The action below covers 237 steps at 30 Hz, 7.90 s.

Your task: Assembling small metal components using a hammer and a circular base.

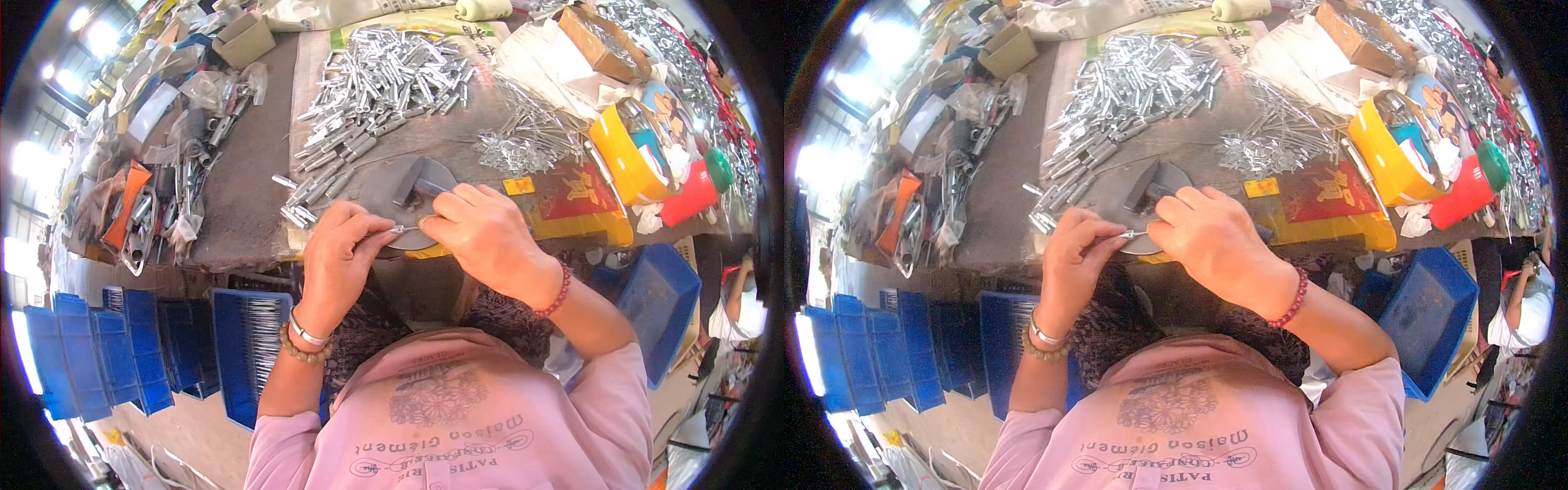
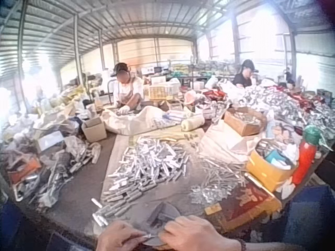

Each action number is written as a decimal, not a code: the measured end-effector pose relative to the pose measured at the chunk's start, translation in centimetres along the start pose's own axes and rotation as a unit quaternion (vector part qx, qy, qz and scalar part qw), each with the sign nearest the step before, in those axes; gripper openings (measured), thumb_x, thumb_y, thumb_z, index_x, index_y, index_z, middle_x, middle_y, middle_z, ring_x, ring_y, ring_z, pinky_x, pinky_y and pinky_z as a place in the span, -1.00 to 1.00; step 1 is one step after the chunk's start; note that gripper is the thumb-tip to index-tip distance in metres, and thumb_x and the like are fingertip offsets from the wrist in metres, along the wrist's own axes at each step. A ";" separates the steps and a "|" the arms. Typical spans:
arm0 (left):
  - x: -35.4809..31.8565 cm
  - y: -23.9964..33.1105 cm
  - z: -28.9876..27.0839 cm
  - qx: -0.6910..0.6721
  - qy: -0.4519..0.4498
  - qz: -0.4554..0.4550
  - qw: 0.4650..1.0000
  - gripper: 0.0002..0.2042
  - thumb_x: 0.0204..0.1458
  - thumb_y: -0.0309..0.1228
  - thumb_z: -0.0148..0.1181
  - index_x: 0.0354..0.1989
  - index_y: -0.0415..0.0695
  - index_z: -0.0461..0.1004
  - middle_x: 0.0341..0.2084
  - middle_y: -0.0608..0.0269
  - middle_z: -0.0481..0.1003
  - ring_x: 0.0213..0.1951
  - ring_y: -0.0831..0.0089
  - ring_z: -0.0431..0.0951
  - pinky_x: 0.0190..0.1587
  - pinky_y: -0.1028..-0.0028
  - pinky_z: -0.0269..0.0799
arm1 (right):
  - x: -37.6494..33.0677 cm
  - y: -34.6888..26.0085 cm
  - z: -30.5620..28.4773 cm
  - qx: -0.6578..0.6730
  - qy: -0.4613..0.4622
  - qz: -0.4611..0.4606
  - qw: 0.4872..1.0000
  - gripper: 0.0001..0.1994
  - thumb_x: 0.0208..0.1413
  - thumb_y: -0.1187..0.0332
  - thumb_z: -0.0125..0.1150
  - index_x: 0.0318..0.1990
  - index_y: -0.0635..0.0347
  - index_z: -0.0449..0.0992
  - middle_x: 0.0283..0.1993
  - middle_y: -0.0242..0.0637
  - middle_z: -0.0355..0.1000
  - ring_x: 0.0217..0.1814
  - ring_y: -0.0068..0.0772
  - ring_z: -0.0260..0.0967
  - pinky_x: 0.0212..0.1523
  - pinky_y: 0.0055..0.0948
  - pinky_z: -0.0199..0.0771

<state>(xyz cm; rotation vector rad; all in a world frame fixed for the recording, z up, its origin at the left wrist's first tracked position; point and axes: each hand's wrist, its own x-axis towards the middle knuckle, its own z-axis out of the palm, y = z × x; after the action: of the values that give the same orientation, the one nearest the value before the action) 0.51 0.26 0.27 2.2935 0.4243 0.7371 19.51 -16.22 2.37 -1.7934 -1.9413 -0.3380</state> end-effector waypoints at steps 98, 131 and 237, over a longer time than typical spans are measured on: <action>-0.6 -0.8 0.9 0.044 0.062 0.066 0.995 -0.81 0.01 -0.57 0.54 -0.20 -0.14 0.70 -0.31 0.16 0.55 -0.21 0.12 0.62 -0.16 0.25 0.54 | 0.9 -0.6 0.7 0.349 0.062 0.206 0.912 -0.78 0.04 0.67 0.46 -0.15 0.29 0.65 -0.15 -0.23 0.59 -0.19 -0.36 0.63 -0.14 -0.36 0.63; -0.7 -1.2 0.6 0.049 0.059 0.065 0.995 -0.80 0.02 -0.56 0.53 -0.17 -0.15 0.72 -0.32 0.14 0.54 -0.22 0.09 0.62 -0.19 0.22 0.55 | 0.8 -0.7 -0.6 -0.046 0.032 0.139 0.989 -0.60 0.04 0.51 0.44 0.09 0.13 0.67 -0.03 -0.23 0.58 0.05 -0.07 0.56 0.13 -0.05 0.55; -26.1 -30.2 -12.4 0.211 0.427 -0.389 0.788 -0.65 0.29 -0.18 0.44 0.07 -0.16 0.64 -0.13 0.06 0.72 -0.14 0.17 0.73 -0.04 0.24 0.60 | -1.9 -4.5 1.8 0.446 -0.058 0.367 0.814 -0.77 0.40 0.56 0.30 0.15 0.36 0.65 -0.09 -0.34 0.65 -0.13 -0.59 0.63 -0.14 -0.57 0.59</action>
<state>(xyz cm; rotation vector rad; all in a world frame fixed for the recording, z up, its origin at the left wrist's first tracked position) -30.40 15.61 -23.23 1.6978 1.9747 1.2628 14.82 -17.53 0.43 -1.6880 -0.9848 0.8269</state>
